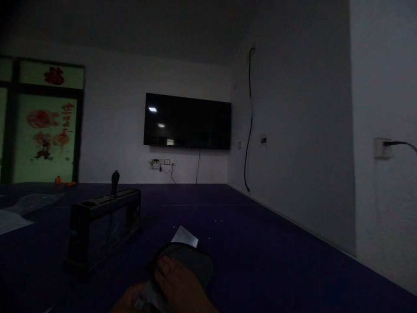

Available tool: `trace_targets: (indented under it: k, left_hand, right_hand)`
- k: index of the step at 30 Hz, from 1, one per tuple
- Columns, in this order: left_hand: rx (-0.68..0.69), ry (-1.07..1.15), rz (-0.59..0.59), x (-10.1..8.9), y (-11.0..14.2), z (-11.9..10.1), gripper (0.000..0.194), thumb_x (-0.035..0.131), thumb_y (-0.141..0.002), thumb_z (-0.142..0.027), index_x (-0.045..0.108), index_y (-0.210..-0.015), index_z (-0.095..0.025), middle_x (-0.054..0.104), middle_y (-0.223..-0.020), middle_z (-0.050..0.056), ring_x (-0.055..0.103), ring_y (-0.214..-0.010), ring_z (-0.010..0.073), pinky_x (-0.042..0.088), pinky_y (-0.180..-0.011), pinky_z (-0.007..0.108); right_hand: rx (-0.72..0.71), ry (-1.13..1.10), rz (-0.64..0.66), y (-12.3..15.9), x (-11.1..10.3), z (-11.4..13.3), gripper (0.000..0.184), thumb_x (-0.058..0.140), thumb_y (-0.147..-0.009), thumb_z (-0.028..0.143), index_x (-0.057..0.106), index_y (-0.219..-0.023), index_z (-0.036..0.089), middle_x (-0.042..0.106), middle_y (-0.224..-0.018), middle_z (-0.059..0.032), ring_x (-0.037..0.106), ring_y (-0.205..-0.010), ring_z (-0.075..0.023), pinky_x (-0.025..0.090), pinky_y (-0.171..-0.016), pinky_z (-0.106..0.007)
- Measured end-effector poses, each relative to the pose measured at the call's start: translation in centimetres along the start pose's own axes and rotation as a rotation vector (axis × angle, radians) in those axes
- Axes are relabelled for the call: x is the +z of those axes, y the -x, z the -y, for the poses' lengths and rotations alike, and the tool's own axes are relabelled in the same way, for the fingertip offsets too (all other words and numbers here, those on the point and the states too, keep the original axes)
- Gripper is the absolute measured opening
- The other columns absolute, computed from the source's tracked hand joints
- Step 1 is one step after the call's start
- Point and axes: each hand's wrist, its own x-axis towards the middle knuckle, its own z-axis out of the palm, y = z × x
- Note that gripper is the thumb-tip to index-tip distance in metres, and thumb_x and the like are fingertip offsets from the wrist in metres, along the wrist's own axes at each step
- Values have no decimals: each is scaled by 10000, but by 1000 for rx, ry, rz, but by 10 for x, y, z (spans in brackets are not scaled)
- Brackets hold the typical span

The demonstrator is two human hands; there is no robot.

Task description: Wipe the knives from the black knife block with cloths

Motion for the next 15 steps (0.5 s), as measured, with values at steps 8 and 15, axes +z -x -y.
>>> trace_targets:
  k: [8,15]
  left_hand:
    - [3,60,-34,-1,-5,2,307,534,-399,-4,636,-639,-166,597,-605,-41,508,-575,97,382,-529,174]
    - [5,113,32,2,0,-7,285,505,-374,-55,621,-604,-175,500,-535,-52,398,-541,81,326,-508,168]
  right_hand:
    - [-9,-19,8,-1,-5,1,390,418,-929,247,478,-1298,136,441,-1377,-97,407,-1269,-180,393,-1012,-297]
    - [17,-36,-28,1,0,2,392,419,-922,242,480,-1301,158,447,-1376,-81,393,-1278,-169,380,-1021,-291]
